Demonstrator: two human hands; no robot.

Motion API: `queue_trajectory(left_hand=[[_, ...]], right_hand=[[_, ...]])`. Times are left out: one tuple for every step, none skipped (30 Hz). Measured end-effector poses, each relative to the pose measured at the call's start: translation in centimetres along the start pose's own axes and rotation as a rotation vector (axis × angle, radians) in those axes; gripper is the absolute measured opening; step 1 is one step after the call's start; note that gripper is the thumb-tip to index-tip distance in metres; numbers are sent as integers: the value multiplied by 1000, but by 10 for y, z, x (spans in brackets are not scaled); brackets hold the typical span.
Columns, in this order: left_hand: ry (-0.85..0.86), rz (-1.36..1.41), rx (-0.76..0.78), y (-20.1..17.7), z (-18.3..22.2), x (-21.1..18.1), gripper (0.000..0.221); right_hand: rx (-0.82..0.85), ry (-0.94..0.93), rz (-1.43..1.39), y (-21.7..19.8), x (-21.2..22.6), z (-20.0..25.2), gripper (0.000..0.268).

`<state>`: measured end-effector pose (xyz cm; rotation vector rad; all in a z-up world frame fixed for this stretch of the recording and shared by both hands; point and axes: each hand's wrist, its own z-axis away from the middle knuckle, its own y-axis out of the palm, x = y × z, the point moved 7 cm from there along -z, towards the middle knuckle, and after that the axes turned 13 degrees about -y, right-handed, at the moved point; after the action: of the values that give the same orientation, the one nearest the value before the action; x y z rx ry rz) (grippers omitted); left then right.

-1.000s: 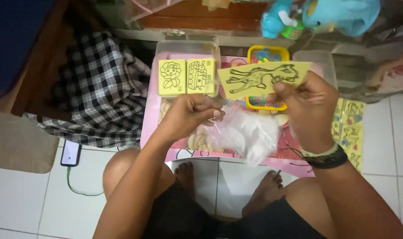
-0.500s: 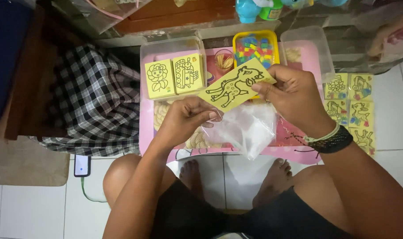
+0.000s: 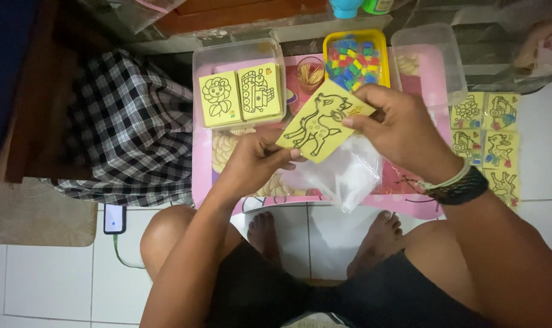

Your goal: A person is sitting on the floor packing yellow cards and small colorful plastic pieces into small plastic bags at a low table.

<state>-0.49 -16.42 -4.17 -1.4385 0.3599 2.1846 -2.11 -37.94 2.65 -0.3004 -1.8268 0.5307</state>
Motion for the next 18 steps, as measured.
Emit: queue_trajectory(left_hand=[[-1,1,1,2,2,-4,15],[-23,-60,-25,4,3,-7,19],[-44,-121,-50,5,5,-10,24],[-46,-120,-50,4,5,-9,24],[-89,-122,-52,3,4,-5,23],[-131,-121,-55,2,3,-1,22],[-132,-119,-57,3,3,-1,22],[-127,-103,-54,3,2,-1,21],[-122,-87,-51,4,2,0,20],[-122,-85,-52,4,2,0,20],[-107,-120,-86,3,3,-1,18],[-92,-156,-117,3,3,-2,16],[-94,-156,-116,4,4,-2,16],[-76,-84,-96,5,6,-4,13],[-58,-12,-75,6,7,-5,10],[-58,-12,-74,6,6,-5,10],[-40,-7,-83,6,6,-6,11],[-22,-1,-95,6,6,-8,11]], right_hand=[[1,2,0,2,5,0,24],[-6,-83,48,4,15,-2,34],[-11,-169,96,6,26,-4,44],[-10,-168,95,6,26,-3,44],[-26,-200,117,6,29,-3,43],[-41,-235,139,5,31,-3,42],[-38,-236,139,5,27,-4,42],[-28,-284,152,6,27,-4,35],[-19,-333,166,6,27,-3,28],[-17,-333,166,8,29,-4,28],[14,-307,141,12,30,-5,25],[45,-278,117,16,30,-5,22],[45,-276,116,21,24,-3,22],[5,-259,75,23,18,-1,22],[-34,-242,33,26,12,1,25],[-34,-240,34,26,10,0,25],[-45,-269,84,25,11,0,19],[-53,-300,135,24,12,-1,14]])
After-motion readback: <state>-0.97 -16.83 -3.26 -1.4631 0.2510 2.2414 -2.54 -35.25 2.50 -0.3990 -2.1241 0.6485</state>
